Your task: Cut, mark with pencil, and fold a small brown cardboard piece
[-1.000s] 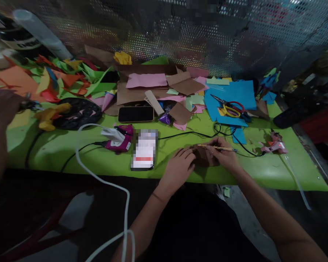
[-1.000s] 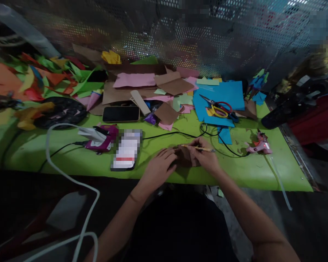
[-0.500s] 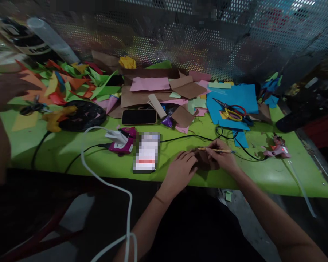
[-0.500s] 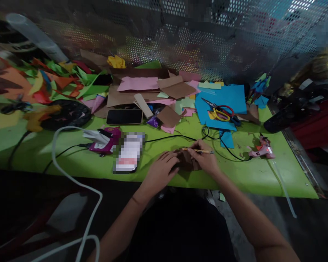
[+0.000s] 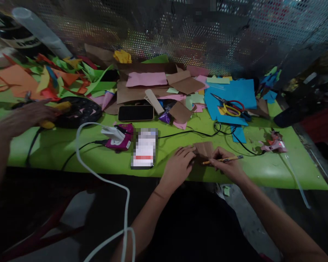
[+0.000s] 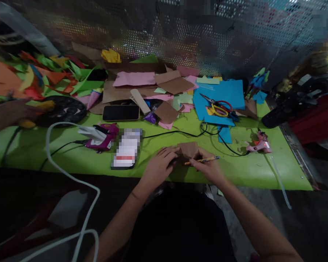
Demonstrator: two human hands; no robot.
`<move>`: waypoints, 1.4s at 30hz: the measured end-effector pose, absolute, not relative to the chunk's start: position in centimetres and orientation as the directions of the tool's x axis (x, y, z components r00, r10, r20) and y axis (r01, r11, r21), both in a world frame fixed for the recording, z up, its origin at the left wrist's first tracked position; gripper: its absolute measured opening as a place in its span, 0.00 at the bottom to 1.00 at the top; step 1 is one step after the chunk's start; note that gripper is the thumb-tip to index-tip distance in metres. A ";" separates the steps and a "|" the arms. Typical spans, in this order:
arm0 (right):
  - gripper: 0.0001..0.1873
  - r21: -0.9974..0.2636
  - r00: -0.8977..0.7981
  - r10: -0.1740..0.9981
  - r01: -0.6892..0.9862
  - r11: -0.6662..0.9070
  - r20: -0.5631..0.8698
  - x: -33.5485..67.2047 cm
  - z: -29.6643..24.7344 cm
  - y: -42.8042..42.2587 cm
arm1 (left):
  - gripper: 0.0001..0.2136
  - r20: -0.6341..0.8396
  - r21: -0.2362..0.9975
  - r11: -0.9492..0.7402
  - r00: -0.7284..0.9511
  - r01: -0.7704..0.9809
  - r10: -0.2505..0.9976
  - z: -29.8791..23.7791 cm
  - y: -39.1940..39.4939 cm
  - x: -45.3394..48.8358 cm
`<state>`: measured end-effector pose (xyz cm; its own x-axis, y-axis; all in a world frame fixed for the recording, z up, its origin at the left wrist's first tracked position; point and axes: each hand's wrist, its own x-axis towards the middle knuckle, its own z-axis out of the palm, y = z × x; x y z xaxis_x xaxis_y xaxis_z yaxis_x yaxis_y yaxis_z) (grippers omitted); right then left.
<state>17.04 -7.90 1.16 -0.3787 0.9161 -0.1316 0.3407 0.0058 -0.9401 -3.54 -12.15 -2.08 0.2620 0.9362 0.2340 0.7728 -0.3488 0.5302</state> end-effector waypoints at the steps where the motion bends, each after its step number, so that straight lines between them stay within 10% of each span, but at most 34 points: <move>1: 0.14 -0.946 -0.375 0.917 0.324 -0.010 -0.138 17.2 1.0 -7.9 | 0.08 0.237 0.526 -0.353 0.265 0.774 0.935 -2.1 -12.2 -3.6; 10: 0.14 -0.993 -0.301 0.951 0.113 -0.036 -0.069 17.9 -1.1 -7.0 | 0.09 0.346 0.391 -0.413 0.285 0.822 0.894 -2.0 -13.0 -2.8; 42: 0.09 -0.927 -0.339 0.939 0.332 0.174 0.054 15.0 -0.7 -5.9 | 0.23 0.244 0.363 -0.418 0.348 0.833 0.905 -3.0 -14.8 -0.7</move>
